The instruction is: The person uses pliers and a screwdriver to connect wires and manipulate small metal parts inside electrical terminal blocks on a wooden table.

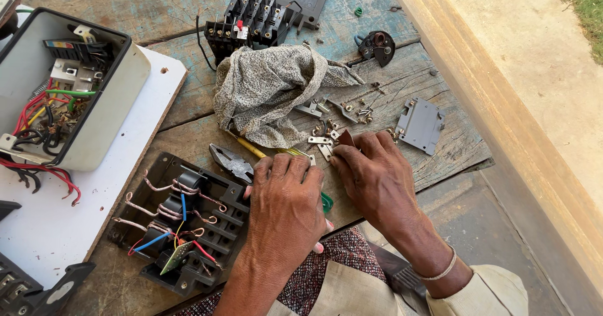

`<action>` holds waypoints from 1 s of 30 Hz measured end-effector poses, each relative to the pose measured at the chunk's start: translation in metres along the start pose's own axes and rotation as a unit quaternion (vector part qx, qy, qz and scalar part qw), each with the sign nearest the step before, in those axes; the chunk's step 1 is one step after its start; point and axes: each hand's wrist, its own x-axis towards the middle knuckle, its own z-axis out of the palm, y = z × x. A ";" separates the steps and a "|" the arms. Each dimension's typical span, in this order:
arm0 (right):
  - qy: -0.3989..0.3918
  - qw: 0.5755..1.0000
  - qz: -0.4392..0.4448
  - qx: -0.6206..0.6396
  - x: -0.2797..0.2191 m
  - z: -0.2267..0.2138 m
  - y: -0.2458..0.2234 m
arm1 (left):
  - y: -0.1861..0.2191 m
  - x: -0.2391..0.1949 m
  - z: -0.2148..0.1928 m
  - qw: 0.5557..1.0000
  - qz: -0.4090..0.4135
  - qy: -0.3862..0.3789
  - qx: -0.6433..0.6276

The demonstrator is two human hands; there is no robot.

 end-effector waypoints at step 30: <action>0.049 0.852 0.232 0.467 -0.006 -0.009 -0.047 | 0.023 0.002 0.015 0.481 -0.288 0.202 -0.803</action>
